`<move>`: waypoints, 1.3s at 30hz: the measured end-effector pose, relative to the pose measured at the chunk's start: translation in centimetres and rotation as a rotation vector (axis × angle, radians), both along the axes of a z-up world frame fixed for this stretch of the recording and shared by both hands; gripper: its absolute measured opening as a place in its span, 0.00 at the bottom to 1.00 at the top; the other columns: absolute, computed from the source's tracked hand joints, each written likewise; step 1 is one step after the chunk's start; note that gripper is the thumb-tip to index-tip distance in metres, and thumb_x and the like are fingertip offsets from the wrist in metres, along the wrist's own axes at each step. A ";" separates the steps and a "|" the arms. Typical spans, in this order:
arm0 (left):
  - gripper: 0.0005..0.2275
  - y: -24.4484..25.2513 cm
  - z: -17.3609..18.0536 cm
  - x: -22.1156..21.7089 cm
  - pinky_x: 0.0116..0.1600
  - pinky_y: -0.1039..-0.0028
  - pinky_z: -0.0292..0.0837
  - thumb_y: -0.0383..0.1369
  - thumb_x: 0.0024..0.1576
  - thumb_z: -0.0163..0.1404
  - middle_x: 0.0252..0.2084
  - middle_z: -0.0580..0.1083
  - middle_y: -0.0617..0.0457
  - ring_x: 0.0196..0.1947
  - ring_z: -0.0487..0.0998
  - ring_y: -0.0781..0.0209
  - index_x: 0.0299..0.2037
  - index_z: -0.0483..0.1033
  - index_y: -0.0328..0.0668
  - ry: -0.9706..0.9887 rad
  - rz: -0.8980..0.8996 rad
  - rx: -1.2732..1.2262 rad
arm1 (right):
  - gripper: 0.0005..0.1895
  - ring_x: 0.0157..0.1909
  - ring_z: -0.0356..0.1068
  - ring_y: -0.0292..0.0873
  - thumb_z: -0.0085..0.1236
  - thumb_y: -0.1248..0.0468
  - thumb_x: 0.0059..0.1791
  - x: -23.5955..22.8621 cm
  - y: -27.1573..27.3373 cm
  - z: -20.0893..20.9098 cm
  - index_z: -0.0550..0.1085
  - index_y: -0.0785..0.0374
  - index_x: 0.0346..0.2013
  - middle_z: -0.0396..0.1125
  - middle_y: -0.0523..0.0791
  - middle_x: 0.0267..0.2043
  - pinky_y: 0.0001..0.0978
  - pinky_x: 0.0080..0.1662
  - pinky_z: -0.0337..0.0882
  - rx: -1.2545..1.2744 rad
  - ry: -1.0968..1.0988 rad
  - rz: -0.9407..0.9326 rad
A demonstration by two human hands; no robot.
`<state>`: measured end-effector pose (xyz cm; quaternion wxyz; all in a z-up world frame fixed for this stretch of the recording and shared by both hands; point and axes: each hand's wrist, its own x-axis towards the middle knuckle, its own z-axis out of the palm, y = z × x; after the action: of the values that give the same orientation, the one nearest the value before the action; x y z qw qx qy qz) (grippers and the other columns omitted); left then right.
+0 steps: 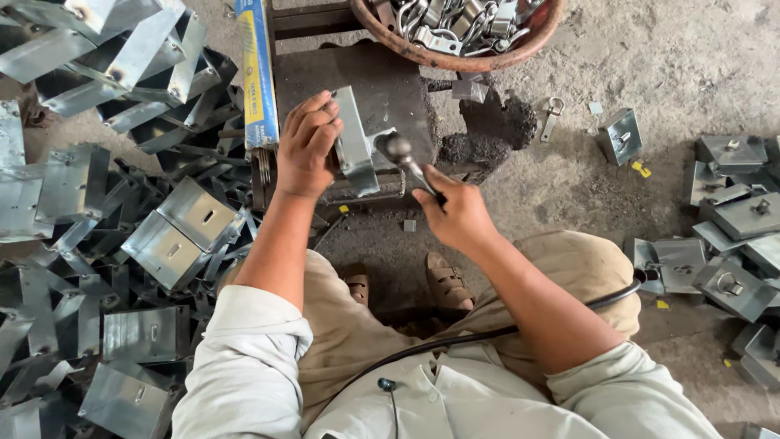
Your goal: The person sits on the floor and welds metal hasps onto small rectangular metal boxes. They pick up a box, place a hasp on it, and use a welding torch to secure it, creating bright sparks. The person repeats this process for multiple boxes, stacking the finished ones nearby.
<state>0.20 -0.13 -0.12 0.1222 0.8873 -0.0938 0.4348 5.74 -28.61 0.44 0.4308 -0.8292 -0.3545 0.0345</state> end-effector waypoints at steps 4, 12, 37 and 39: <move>0.07 0.8 -0.1 1.1 0.67 0.54 0.69 0.20 0.60 0.57 0.50 0.75 0.51 0.65 0.73 0.49 0.39 0.72 0.40 -0.027 0.081 0.095 | 0.20 0.15 0.61 0.41 0.57 0.60 0.54 2.9 -1.6 0.4 0.73 0.63 0.59 0.76 0.46 0.34 0.38 0.17 0.60 -0.081 0.235 -0.106; 0.09 0.7 0.9 0.1 0.72 0.42 0.58 0.27 0.62 0.58 0.62 0.71 0.50 0.72 0.63 0.45 0.35 0.68 0.44 -0.039 0.165 0.289 | 0.27 0.45 0.72 0.62 0.60 0.65 0.41 9.4 -4.6 -5.3 0.77 0.58 0.56 0.73 0.58 0.45 0.52 0.49 0.72 -0.243 -0.115 -0.381; 0.05 -0.6 -5.4 5.6 0.39 0.60 0.77 0.26 0.57 0.58 0.34 0.80 0.43 0.36 0.83 0.46 0.38 0.75 0.39 0.293 0.349 -0.746 | 0.23 0.45 0.77 0.45 0.68 0.51 0.48 11.3 -15.9 0.6 0.79 0.57 0.54 0.77 0.47 0.44 0.39 0.48 0.74 -0.197 -0.085 -0.533; 0.03 -0.9 -5.2 5.4 0.39 0.60 0.76 0.26 0.58 0.57 0.35 0.80 0.42 0.37 0.83 0.44 0.39 0.77 0.40 0.214 0.343 -0.670 | 0.24 0.44 0.75 0.52 0.68 0.49 0.50 11.7 -21.6 -0.7 0.80 0.60 0.54 0.75 0.51 0.45 0.45 0.47 0.72 -0.366 -0.174 -0.608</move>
<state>5.59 -1.01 -5.34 0.3397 0.8414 0.2163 0.3604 17.42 -50.19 -0.28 0.2341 -0.9598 -0.1154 -0.1030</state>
